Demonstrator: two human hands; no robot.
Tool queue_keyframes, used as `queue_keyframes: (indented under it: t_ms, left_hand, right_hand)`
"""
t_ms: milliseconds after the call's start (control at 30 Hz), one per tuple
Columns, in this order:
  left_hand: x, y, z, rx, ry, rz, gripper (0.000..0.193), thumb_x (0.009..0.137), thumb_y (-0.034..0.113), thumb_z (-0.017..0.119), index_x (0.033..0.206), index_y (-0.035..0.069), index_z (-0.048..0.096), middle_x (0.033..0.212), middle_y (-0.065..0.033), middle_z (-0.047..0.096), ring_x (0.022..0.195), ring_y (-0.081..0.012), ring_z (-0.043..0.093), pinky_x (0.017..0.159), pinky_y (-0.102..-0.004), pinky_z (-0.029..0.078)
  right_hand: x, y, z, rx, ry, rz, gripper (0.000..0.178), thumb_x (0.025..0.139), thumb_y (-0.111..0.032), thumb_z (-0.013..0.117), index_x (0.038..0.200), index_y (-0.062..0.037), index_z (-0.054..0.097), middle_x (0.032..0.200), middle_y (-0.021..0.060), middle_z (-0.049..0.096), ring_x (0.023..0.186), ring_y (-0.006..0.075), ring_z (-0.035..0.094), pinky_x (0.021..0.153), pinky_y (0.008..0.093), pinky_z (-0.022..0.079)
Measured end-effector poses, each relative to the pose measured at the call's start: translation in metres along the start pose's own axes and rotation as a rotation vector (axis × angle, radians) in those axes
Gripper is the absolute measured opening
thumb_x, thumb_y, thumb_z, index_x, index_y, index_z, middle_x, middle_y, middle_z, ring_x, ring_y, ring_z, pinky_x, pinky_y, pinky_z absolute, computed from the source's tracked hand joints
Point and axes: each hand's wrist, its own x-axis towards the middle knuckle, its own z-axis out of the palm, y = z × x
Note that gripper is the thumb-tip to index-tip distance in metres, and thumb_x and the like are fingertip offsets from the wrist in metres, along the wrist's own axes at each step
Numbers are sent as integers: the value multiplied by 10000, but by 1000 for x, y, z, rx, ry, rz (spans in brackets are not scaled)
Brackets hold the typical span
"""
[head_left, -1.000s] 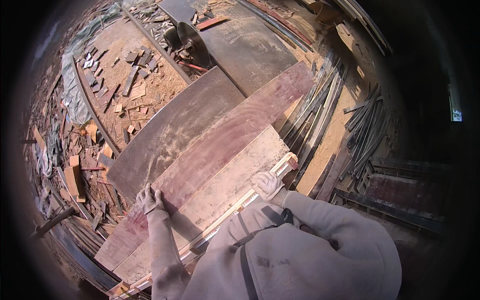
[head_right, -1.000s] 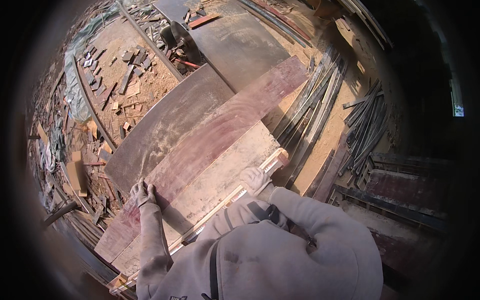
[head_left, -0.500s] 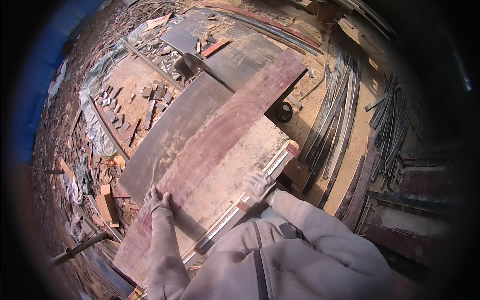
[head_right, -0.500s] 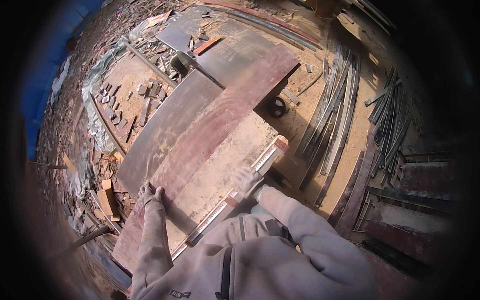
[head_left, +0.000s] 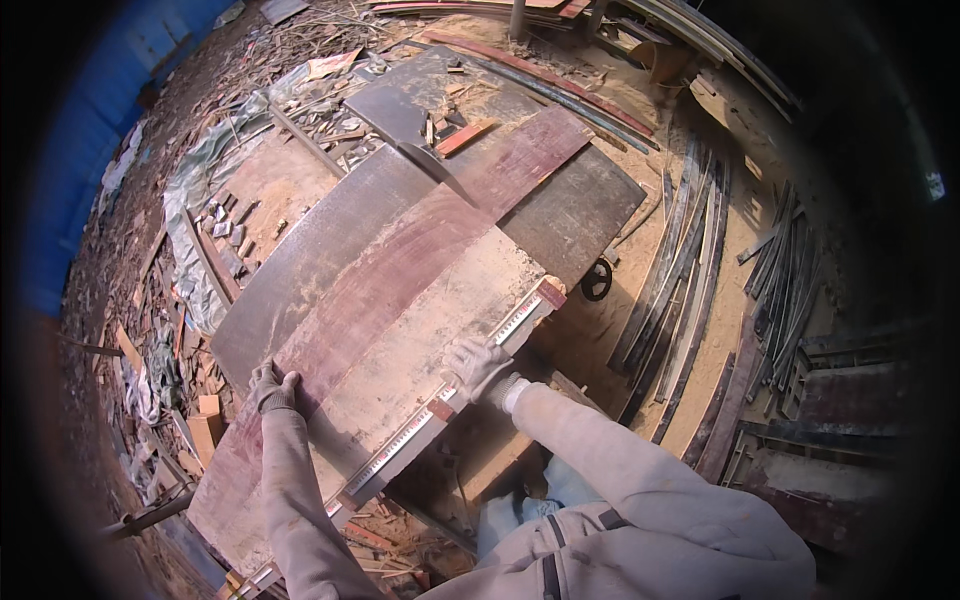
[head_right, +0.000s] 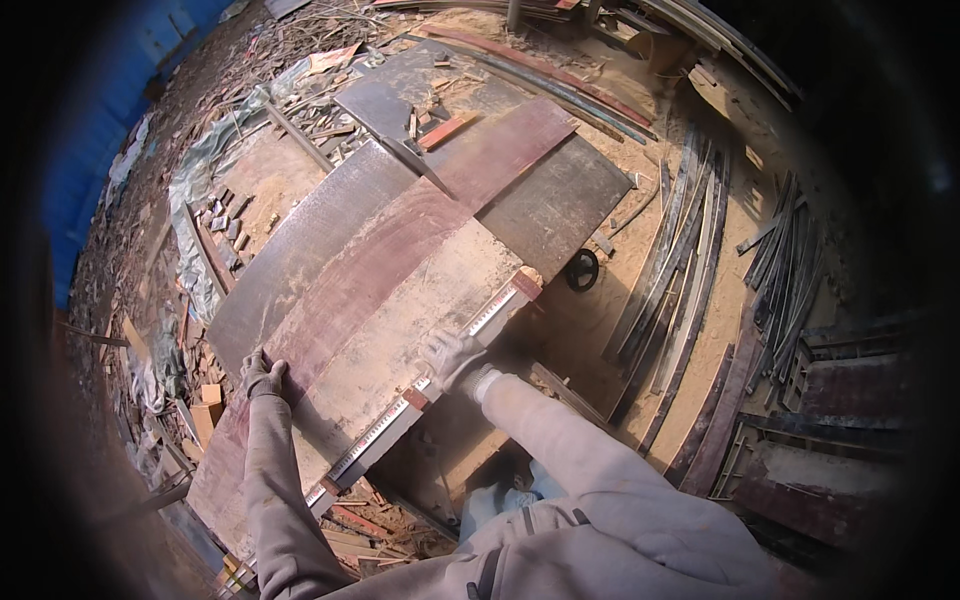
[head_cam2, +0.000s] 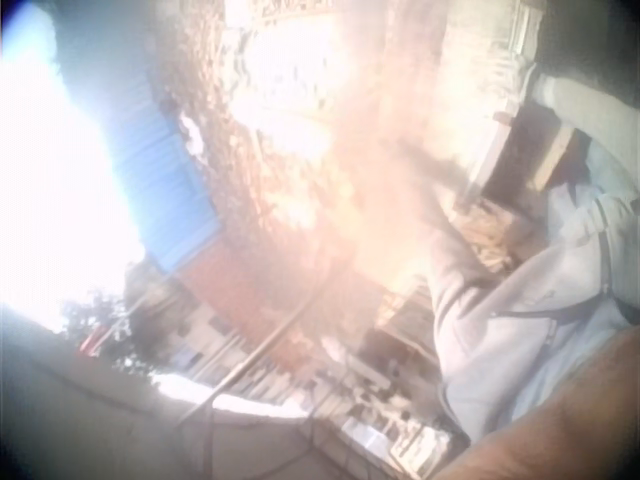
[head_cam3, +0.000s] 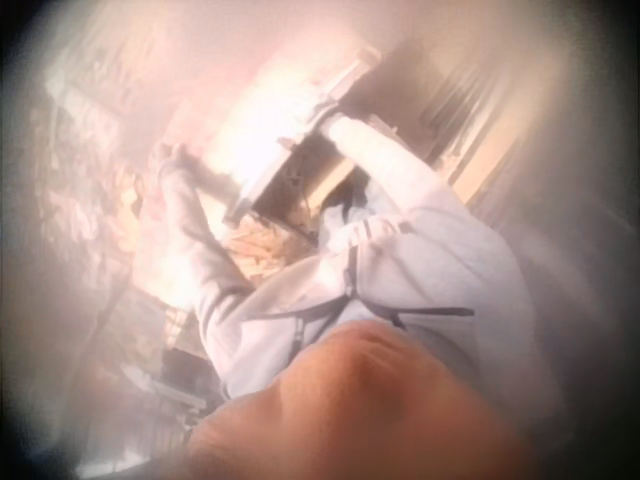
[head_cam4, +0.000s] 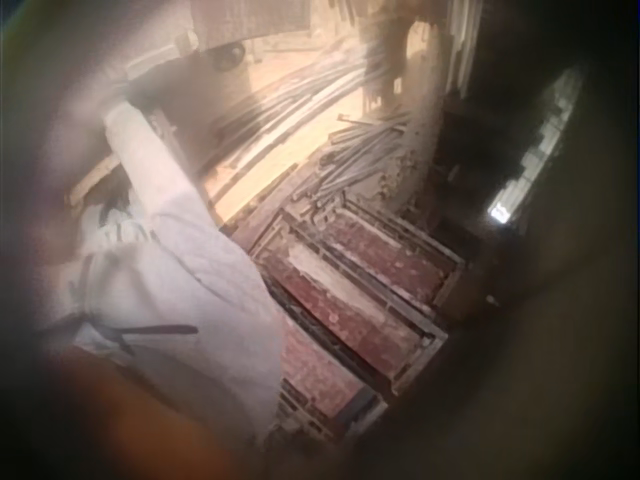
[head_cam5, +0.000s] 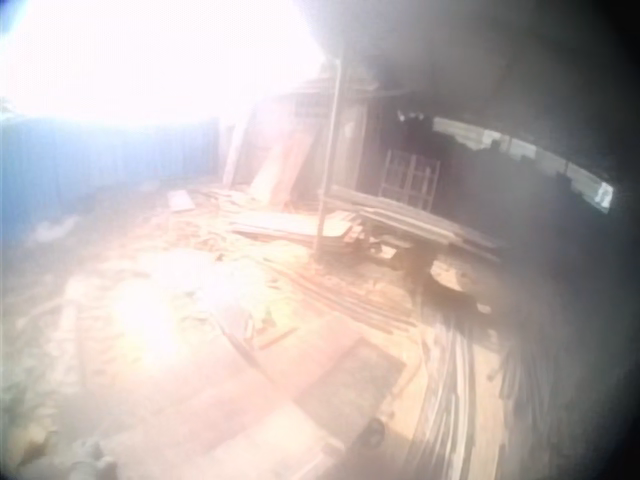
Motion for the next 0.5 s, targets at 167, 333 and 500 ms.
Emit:
queue_keyframes:
  t_ms: [167, 333, 500]
  left_hand:
    - [-13, 6, -21, 58, 11, 17, 765, 765, 355, 862, 1448, 135, 597, 1396, -142, 589, 1325, -360, 518, 1145, -447, 416]
    - [30, -9, -12, 79, -8, -12, 761, 785, 352, 852, 1462, 126, 587, 1412, -141, 576, 1343, -358, 510, 1148, -452, 421]
    - [19, -24, 5, 69, -1, 8, 775, 785, 415, 847, 1459, 137, 585, 1420, -134, 571, 1346, -356, 504, 1152, -465, 414]
  right_hand:
    - [-6, -7, -26, -23, -165, 103, 366, 983, -416, 606, 1061, -78, 723, 1126, 96, 711, 1132, 288, 640, 949, 447, 498]
    - [33, -5, 11, -35, -78, 62, 334, 1012, -390, 564, 1057, -88, 699, 1136, 114, 705, 1131, 299, 641, 1012, 435, 477]
    - [16, -3, 40, -66, -61, 29, 321, 1014, -373, 570, 1054, -81, 698, 1066, 117, 707, 1062, 313, 654, 1011, 437, 474]
